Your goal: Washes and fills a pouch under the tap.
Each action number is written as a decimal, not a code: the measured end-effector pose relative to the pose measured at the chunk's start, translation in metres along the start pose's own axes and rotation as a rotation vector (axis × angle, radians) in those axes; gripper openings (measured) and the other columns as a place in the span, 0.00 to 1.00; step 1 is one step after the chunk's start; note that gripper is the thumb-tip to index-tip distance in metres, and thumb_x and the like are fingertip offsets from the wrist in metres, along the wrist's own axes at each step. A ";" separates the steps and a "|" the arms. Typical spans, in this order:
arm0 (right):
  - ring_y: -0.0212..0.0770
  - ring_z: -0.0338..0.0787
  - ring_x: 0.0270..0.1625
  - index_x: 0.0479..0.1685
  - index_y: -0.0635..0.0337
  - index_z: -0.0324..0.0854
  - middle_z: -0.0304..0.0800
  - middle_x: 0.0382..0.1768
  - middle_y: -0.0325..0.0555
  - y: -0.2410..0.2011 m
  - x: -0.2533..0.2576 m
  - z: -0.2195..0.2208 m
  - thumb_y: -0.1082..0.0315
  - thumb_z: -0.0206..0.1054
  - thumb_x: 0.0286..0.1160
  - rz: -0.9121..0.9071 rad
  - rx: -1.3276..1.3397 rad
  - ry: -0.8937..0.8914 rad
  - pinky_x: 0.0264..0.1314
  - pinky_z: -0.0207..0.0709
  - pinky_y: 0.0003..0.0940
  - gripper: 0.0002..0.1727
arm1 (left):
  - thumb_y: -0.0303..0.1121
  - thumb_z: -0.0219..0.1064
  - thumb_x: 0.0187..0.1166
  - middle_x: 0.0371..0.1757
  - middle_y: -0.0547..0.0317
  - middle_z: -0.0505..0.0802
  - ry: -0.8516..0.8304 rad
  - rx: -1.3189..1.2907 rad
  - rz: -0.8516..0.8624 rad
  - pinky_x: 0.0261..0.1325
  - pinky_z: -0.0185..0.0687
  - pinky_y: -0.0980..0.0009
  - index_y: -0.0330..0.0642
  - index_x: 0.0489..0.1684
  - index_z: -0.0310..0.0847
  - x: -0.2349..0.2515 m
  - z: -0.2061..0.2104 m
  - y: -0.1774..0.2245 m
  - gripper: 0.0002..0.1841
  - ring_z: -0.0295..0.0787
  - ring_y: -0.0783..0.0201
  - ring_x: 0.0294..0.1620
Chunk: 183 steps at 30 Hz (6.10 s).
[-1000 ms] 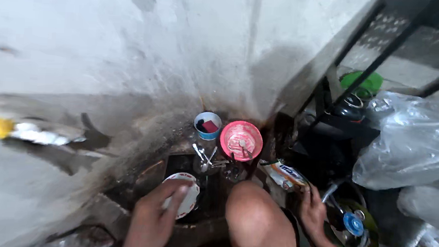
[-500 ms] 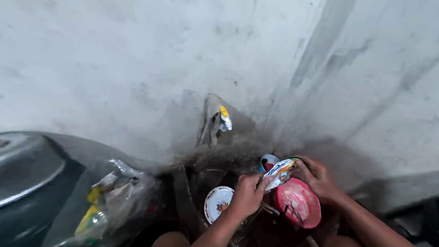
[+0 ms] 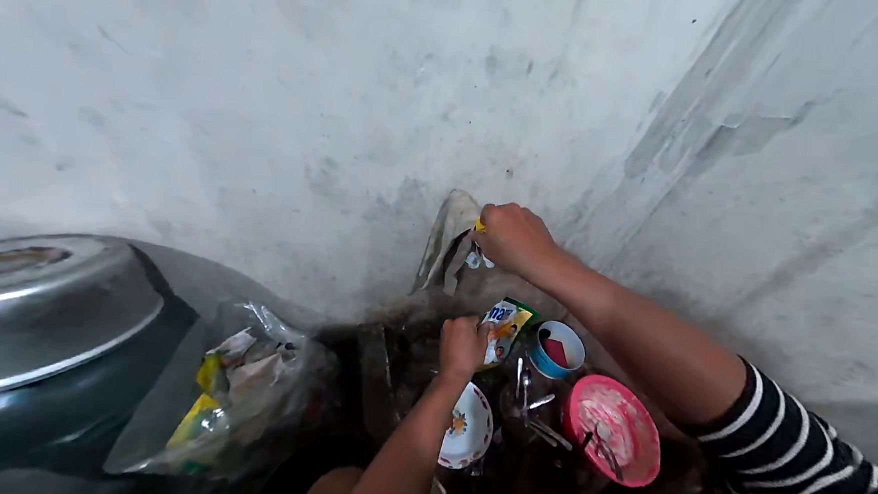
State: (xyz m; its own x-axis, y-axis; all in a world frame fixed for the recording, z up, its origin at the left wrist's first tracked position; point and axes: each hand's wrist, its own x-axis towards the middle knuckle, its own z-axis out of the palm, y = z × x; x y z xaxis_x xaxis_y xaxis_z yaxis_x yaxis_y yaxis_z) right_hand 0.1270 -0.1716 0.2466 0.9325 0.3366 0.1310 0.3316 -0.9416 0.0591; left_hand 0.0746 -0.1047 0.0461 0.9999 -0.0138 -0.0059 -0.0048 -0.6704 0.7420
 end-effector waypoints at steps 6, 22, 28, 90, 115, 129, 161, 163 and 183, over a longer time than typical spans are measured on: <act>0.58 0.92 0.49 0.32 0.63 0.84 0.90 0.40 0.57 -0.012 0.008 -0.005 0.62 0.65 0.79 0.018 -0.097 -0.147 0.45 0.83 0.61 0.14 | 0.48 0.67 0.83 0.41 0.47 0.94 -0.019 -0.062 -0.050 0.61 0.82 0.48 0.38 0.39 0.92 0.005 -0.004 -0.001 0.20 0.92 0.50 0.50; 0.46 0.89 0.64 0.67 0.52 0.87 0.90 0.60 0.47 0.059 0.044 -0.005 0.64 0.63 0.88 -0.403 0.046 -0.222 0.73 0.80 0.48 0.16 | 0.24 0.78 0.67 0.53 0.46 0.94 -0.033 -0.858 -0.109 0.53 0.93 0.57 0.38 0.63 0.85 0.020 0.021 0.002 0.22 0.95 0.57 0.49; 0.43 0.91 0.57 0.73 0.50 0.84 0.90 0.60 0.49 0.090 0.026 0.047 0.62 0.60 0.90 -0.424 0.503 0.111 0.66 0.85 0.45 0.18 | 0.34 0.65 0.85 0.48 0.51 0.94 0.051 -0.676 -0.202 0.58 0.84 0.53 0.41 0.51 0.91 0.023 0.042 0.000 0.10 0.90 0.58 0.51; 0.58 0.95 0.54 0.62 0.59 0.85 0.95 0.48 0.57 0.056 -0.096 0.228 0.58 0.60 0.83 0.189 0.357 -0.001 0.59 0.85 0.60 0.19 | 0.44 0.64 0.81 0.50 0.43 0.94 -0.003 0.213 -0.135 0.59 0.86 0.42 0.41 0.54 0.89 0.020 0.040 0.003 0.17 0.93 0.43 0.56; 0.58 0.91 0.59 0.49 0.60 0.88 0.93 0.48 0.58 0.066 -0.092 0.235 0.50 0.52 0.87 0.089 0.410 -0.331 0.63 0.80 0.61 0.25 | 0.34 0.59 0.85 0.57 0.41 0.92 -0.274 0.405 0.091 0.64 0.85 0.45 0.39 0.63 0.83 0.019 0.050 -0.024 0.15 0.90 0.43 0.61; 0.52 0.91 0.58 0.55 0.57 0.88 0.93 0.51 0.54 0.072 -0.079 0.233 0.50 0.56 0.88 0.353 0.631 -0.304 0.64 0.81 0.56 0.22 | 0.38 0.58 0.85 0.59 0.42 0.92 -0.204 0.293 -0.103 0.66 0.83 0.43 0.43 0.64 0.86 0.018 0.043 -0.004 0.18 0.89 0.44 0.64; 0.59 0.90 0.62 0.59 0.59 0.86 0.92 0.54 0.59 0.068 -0.077 0.207 0.54 0.59 0.87 0.118 0.320 -0.409 0.66 0.81 0.62 0.20 | 0.37 0.59 0.86 0.59 0.41 0.92 -0.244 0.252 0.047 0.71 0.80 0.45 0.38 0.61 0.87 0.034 0.030 -0.015 0.16 0.89 0.44 0.65; 0.61 0.89 0.64 0.60 0.59 0.86 0.91 0.56 0.60 0.067 -0.075 0.200 0.53 0.53 0.90 0.122 0.256 -0.399 0.66 0.80 0.64 0.22 | 0.36 0.57 0.88 0.59 0.42 0.93 -0.180 0.273 0.063 0.71 0.80 0.46 0.40 0.59 0.88 0.033 0.030 -0.012 0.16 0.89 0.44 0.65; 0.56 0.92 0.57 0.53 0.56 0.87 0.93 0.47 0.55 0.084 -0.082 0.211 0.49 0.46 0.89 0.248 0.386 -0.278 0.60 0.80 0.61 0.26 | 0.42 0.58 0.90 0.56 0.42 0.92 -0.170 0.045 -0.037 0.66 0.83 0.45 0.43 0.76 0.78 0.047 0.034 -0.036 0.21 0.91 0.46 0.58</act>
State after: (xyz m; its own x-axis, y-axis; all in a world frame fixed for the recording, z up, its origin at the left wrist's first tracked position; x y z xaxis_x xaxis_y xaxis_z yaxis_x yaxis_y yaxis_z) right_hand 0.1084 -0.2810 0.0319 0.9749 0.1371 -0.1756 0.0761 -0.9458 -0.3156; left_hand 0.1213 -0.1064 -0.0040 0.9827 -0.1105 -0.1488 0.0280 -0.7052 0.7084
